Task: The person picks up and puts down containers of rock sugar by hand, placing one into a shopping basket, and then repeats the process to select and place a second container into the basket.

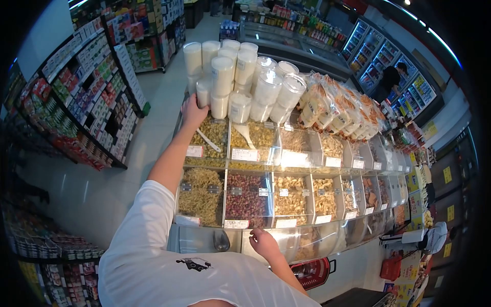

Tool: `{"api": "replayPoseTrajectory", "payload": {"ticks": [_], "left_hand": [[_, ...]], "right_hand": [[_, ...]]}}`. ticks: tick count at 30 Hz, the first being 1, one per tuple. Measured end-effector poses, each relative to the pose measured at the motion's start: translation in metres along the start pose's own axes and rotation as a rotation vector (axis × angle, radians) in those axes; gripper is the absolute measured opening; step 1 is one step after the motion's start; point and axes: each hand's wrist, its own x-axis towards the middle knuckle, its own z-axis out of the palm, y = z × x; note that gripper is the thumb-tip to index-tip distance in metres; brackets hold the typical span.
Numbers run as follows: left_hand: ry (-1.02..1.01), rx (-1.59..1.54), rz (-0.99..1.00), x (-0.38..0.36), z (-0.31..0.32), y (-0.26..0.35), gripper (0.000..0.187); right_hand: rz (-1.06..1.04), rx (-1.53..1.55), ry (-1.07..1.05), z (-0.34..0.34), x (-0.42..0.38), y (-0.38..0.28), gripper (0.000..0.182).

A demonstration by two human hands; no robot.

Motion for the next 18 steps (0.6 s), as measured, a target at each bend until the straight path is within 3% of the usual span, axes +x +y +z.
{"api": "replayPoseTrajectory", "payload": {"ticks": [11,18], "left_hand": [[-0.007,0.054,-0.052,-0.005,-0.009,0.012,0.066],[-0.043,0.090,-0.055,-0.003,-0.004,0.007,0.059]], "right_hand": [[0.032,0.037,-0.008,0.005,-0.001,0.006,0.021],[0.059,0.029,-0.008,0.002,-0.002,0.001,0.020]]}}
